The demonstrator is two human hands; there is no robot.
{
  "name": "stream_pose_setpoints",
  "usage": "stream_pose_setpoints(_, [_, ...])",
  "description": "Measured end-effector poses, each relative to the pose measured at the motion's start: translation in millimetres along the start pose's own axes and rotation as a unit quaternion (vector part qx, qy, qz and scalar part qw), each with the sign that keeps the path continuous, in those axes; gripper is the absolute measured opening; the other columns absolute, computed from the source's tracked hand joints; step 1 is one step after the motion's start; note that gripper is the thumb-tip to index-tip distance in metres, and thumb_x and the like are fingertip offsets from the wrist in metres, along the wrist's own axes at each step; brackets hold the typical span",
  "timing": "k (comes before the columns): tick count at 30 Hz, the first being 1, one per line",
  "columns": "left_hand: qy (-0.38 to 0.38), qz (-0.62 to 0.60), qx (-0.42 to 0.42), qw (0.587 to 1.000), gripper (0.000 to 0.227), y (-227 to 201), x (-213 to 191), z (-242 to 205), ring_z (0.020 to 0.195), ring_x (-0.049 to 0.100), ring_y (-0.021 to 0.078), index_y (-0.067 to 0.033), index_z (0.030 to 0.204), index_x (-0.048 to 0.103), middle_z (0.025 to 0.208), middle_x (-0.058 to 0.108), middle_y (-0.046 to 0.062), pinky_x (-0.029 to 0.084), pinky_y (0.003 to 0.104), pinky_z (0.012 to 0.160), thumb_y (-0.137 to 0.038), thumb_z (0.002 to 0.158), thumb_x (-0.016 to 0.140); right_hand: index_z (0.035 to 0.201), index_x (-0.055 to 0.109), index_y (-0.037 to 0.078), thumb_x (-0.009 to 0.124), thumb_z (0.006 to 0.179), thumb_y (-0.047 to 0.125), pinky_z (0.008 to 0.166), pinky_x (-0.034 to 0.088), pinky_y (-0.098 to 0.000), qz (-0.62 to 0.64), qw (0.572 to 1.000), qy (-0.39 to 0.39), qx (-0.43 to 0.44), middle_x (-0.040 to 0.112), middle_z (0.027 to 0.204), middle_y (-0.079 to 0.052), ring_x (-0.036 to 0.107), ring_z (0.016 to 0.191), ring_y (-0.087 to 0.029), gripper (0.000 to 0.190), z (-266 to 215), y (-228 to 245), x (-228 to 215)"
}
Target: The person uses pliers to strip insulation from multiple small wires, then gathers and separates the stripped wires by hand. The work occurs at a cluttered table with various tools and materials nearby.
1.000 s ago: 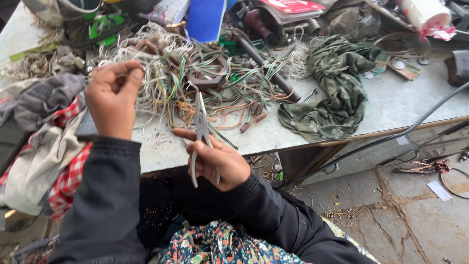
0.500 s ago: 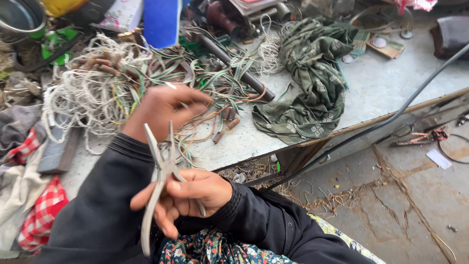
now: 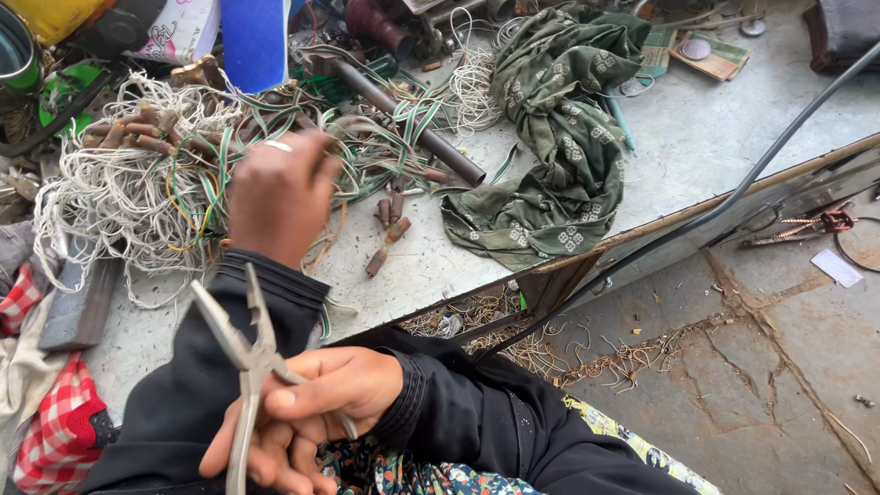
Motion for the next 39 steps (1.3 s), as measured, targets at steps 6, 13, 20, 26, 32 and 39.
stream_pose_setpoints(6, [-0.091,0.031,0.036,0.995,0.060,-6,-10,-1,0.118,0.054,0.0341,-0.0094,0.136,0.054,0.124,0.057,0.015,0.044,0.046,0.102,-0.019,0.087,0.086,0.136,0.046,-0.020,0.053,0.127,0.021,0.077,0.056,-0.0291,-0.022,0.998,-0.039,0.033,0.065,0.110,-0.020,0.068,0.095,-0.020,0.043,-9,-2,0])
stream_pose_setpoints(13, [-0.056,-0.013,0.204,0.977,0.022,-49,3,3,0.124,0.054,0.0230,-0.0177,0.113,0.075,0.119,0.068,-0.001,0.038,0.042,0.111,-0.016,0.092,0.082,0.137,0.049,-0.016,0.054,0.128,0.014,0.083,0.057,-0.0283,0.045,0.998,0.002,0.034,0.067,0.114,-0.021,0.069,0.098,-0.020,0.031,-14,-11,-9])
stream_pose_setpoints(20, [-0.047,0.088,0.212,0.972,0.024,-65,13,15,0.116,0.060,0.0211,-0.0157,0.115,0.078,0.109,0.072,-0.004,0.037,0.039,0.112,-0.017,0.091,0.078,0.143,0.044,-0.011,0.054,0.120,0.018,0.088,0.057,-0.0291,-0.030,0.996,-0.010,0.086,0.065,0.122,-0.022,0.069,0.103,-0.021,0.038,-11,-15,-22])
stream_pose_setpoints(26, [-0.139,-0.145,0.084,0.976,0.014,-35,-14,29,0.108,0.062,0.0239,-0.0108,0.115,0.078,0.116,0.073,0.003,0.045,0.038,0.099,-0.007,0.102,0.076,0.141,0.044,-0.018,0.053,0.119,0.014,0.086,0.055,-0.0267,-0.018,0.998,-0.034,0.050,0.063,0.115,-0.019,0.066,0.098,-0.018,0.040,-23,-9,-8])
stream_pose_setpoints(32, [-0.321,-0.572,-0.094,0.749,0.013,32,-60,34,0.086,0.061,0.0076,-0.0062,0.122,0.073,0.107,0.069,0.000,0.051,0.022,0.077,-0.015,0.112,0.073,0.142,0.041,-0.021,0.056,0.124,0.023,0.072,0.058,-0.0275,-0.003,0.999,-0.028,0.038,0.067,0.109,-0.020,0.070,0.090,-0.021,0.050,-10,-1,4])
stream_pose_setpoints(39, [-0.338,-0.632,-0.096,0.691,0.016,55,-100,-41,0.097,0.064,0.0106,-0.0026,0.129,0.066,0.112,0.071,0.005,0.052,0.022,0.086,-0.008,0.115,0.073,0.149,0.039,-0.020,0.049,0.124,0.027,0.064,0.060,-0.0315,-0.050,0.997,-0.063,0.006,0.066,0.107,-0.018,0.072,0.087,-0.024,0.054,9,0,0])
Point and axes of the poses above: each hand's wrist, its own z-axis towards the middle knuckle, its own x-axis out of the palm, y = z × x, the point moved 2 cm from there along z, towards the middle knuckle
